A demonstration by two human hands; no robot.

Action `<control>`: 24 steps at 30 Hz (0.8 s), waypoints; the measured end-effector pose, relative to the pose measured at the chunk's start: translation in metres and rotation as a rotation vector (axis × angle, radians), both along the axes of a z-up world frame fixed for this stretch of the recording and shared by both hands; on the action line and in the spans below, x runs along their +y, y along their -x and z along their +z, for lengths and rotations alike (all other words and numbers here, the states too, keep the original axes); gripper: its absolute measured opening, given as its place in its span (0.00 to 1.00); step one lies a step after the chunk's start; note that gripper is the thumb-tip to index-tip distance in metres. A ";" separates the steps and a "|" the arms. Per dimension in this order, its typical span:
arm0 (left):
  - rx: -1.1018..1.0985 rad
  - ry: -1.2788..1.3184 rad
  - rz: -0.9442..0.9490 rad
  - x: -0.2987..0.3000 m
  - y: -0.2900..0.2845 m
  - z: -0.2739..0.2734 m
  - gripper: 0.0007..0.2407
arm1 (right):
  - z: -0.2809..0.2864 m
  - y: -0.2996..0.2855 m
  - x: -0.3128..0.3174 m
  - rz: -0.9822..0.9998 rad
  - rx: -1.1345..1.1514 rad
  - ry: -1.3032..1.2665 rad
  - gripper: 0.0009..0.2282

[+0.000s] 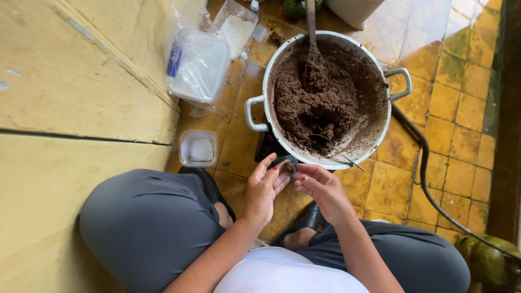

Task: Filling small plastic containers with a brown paste-like mixture from a large pot using a spoon.

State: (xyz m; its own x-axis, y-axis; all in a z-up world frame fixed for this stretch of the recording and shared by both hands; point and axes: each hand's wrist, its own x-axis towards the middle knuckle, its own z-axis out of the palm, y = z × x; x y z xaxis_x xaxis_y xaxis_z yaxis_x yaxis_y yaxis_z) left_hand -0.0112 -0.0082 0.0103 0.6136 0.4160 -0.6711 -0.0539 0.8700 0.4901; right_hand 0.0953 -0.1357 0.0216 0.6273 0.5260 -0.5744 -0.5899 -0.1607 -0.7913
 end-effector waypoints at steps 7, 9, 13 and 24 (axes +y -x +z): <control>0.029 0.025 -0.044 -0.008 0.000 -0.011 0.13 | -0.009 0.004 -0.002 -0.028 -0.142 0.035 0.13; 0.057 -0.019 -0.082 -0.008 0.002 -0.016 0.11 | -0.003 0.005 -0.001 -0.005 -0.212 0.071 0.13; 0.110 -0.097 -0.144 -0.005 0.005 -0.013 0.10 | 0.008 0.006 -0.001 0.022 -0.276 0.114 0.15; 0.089 -0.156 -0.172 -0.002 0.003 -0.006 0.09 | 0.008 0.010 -0.004 0.296 -0.863 0.051 0.21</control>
State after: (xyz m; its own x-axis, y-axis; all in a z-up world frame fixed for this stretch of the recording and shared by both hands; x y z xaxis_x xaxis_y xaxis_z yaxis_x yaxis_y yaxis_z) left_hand -0.0138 -0.0103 0.0039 0.6256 0.4134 -0.6617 0.1384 0.7758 0.6156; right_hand 0.0858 -0.1397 0.0298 0.6932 0.7207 0.0044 0.2746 -0.2585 -0.9262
